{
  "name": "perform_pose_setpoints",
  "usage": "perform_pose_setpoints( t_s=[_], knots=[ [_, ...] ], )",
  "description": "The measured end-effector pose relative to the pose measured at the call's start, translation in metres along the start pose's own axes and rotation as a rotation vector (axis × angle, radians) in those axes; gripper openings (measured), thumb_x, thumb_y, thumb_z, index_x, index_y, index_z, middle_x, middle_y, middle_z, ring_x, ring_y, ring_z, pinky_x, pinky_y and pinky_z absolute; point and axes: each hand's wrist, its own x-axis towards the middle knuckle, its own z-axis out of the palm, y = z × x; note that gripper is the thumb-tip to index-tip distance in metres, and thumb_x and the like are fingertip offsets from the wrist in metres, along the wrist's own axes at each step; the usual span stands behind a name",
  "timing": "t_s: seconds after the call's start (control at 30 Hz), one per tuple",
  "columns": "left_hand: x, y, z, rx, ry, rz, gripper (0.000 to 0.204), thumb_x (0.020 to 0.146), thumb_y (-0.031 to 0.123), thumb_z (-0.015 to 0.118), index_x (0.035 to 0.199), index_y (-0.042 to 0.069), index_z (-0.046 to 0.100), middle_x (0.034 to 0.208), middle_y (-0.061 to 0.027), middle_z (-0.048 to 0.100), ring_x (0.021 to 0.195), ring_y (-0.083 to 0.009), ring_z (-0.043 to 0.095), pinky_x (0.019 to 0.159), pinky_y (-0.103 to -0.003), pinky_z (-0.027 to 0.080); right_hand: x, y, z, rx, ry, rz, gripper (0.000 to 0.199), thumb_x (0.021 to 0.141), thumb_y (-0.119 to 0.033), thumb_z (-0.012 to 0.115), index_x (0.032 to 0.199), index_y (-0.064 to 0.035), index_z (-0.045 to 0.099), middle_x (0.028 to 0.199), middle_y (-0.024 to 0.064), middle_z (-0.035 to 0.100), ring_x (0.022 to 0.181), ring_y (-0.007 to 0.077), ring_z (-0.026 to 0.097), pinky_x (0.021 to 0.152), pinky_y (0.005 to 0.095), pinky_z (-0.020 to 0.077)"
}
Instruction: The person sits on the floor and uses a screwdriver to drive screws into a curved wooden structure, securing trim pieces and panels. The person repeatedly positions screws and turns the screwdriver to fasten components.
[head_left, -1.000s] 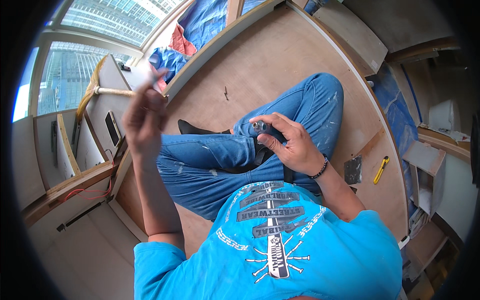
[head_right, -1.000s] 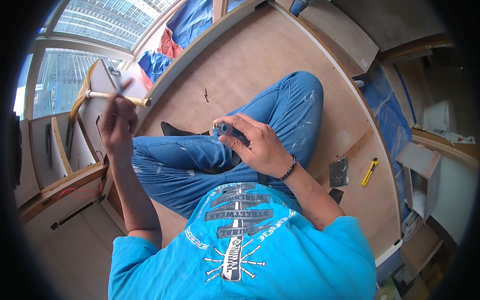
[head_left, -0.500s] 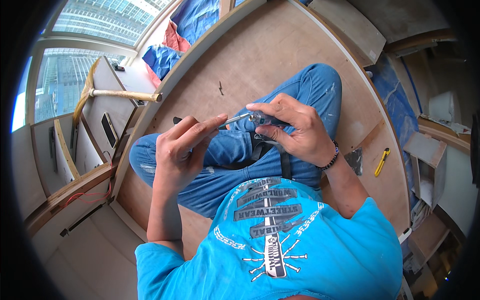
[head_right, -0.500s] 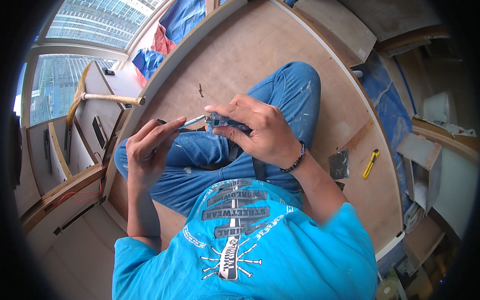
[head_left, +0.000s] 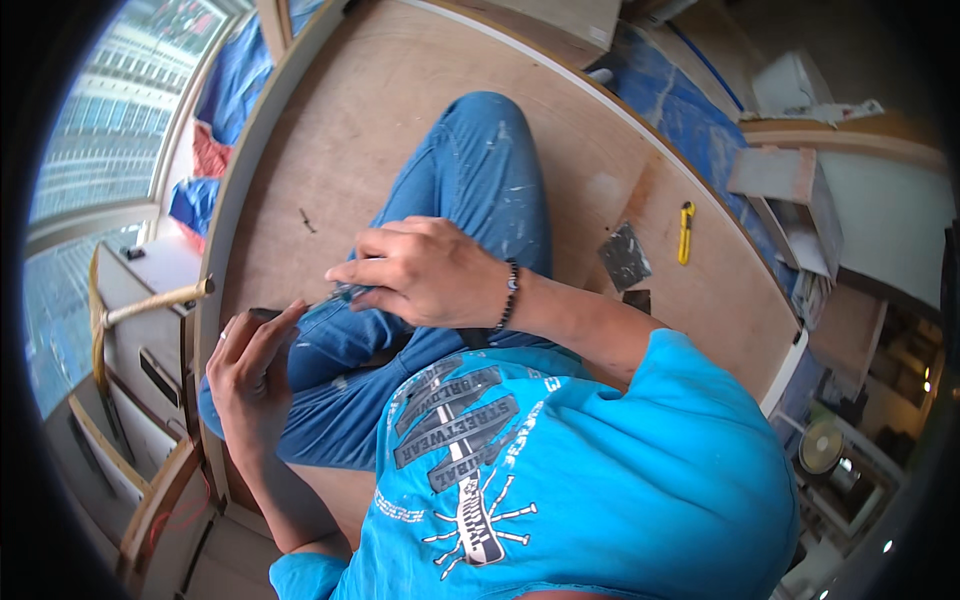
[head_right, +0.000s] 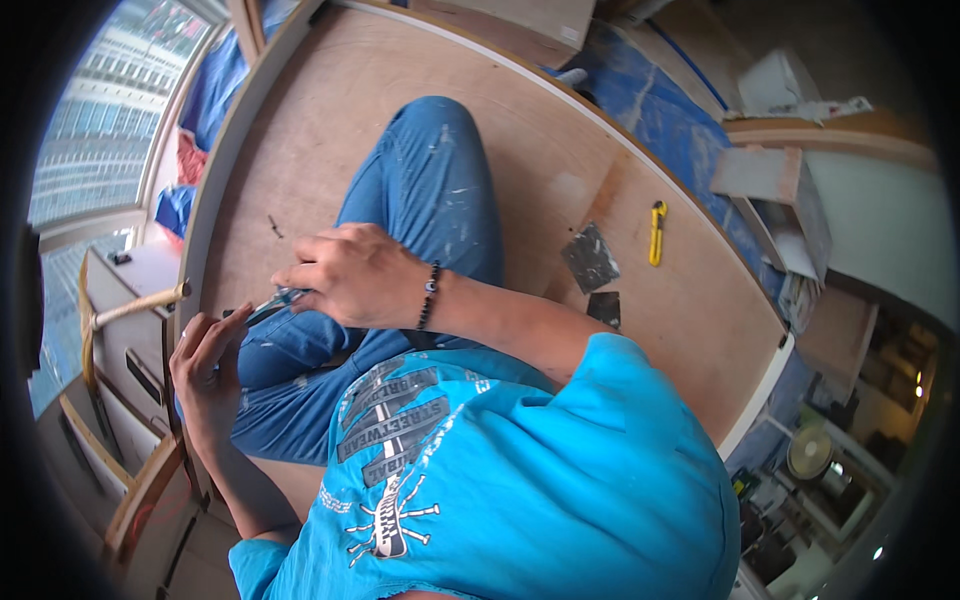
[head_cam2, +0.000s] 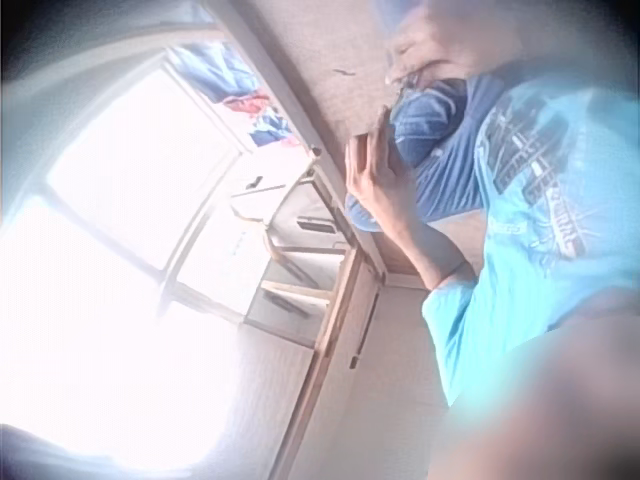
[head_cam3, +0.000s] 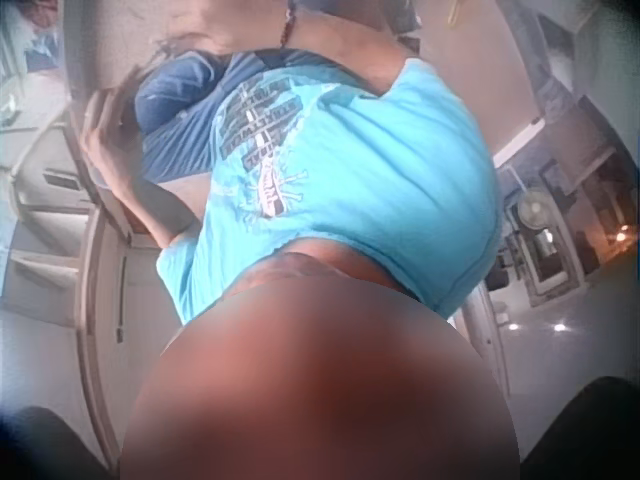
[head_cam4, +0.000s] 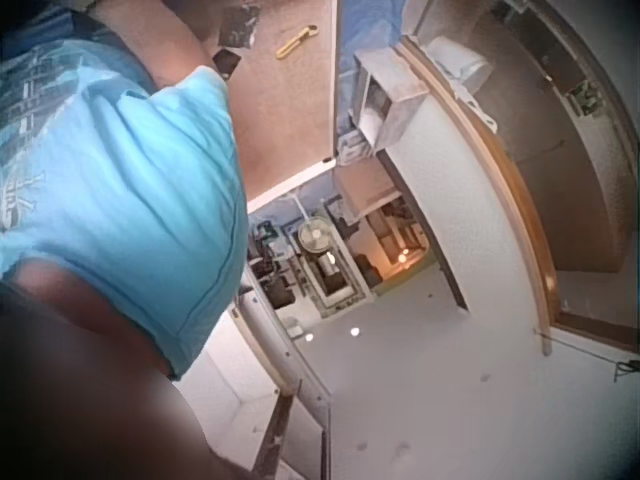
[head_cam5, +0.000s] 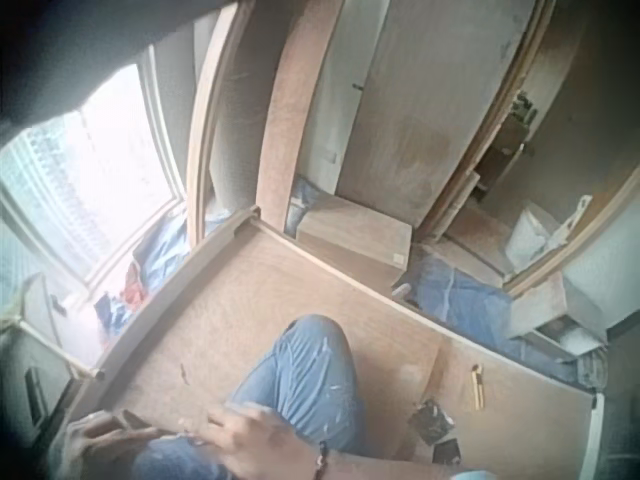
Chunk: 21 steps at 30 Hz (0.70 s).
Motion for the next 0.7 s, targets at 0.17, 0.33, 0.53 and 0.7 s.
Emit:
perform_pose_setpoints(
  t_s=[0.17,0.33,0.53,0.7],
  knots=[
    [0.002,0.008,0.016,-0.054,-0.1,-0.019,0.031,0.084,-0.006,0.074,0.113,0.006,0.075,0.081,-0.0094,0.067,0.066,-0.0225,0.062,0.063,-0.035,0.05,-0.019,0.006,0.006,-0.001,0.039,0.02,0.034,0.087,-0.033,0.079,0.116,-0.0159,0.075,0.095,0.0057,0.067,0.084,0.0223,0.069,0.073,0.0379,0.0533],
    [0.01,0.018,0.015,-0.039,-0.156,-0.008,0.026,0.083,-0.003,0.076,0.108,0.005,0.074,0.08,-0.0096,0.067,0.065,-0.0216,0.062,0.062,-0.035,0.05,-0.027,0.017,0.008,-0.026,0.088,-0.054,0.033,0.086,-0.029,0.08,0.117,-0.0175,0.076,0.098,0.0057,0.069,0.087,0.0206,0.069,0.074,0.0374,0.0527],
    [0.019,0.025,0.012,-0.097,-0.168,-0.128,0.018,0.082,-0.004,0.077,0.098,0.001,0.072,0.082,-0.0111,0.07,0.065,-0.0198,0.064,0.063,-0.032,0.049,-0.02,0.019,-0.008,-0.02,0.136,-0.134,0.034,0.083,-0.029,0.082,0.114,-0.0158,0.077,0.093,0.0061,0.069,0.081,0.0201,0.07,0.069,0.0362,0.0559],
    [0.017,0.02,0.013,-0.205,-0.221,-0.185,0.017,0.079,-0.003,0.08,0.094,0.0,0.071,0.078,-0.0113,0.069,0.063,-0.0183,0.064,0.06,-0.03,0.047,-0.029,0.022,-0.007,0.015,0.107,-0.22,0.039,0.082,-0.03,0.082,0.115,-0.0108,0.076,0.091,0.005,0.069,0.073,0.0203,0.07,0.063,0.0329,0.0568]
  ],
)
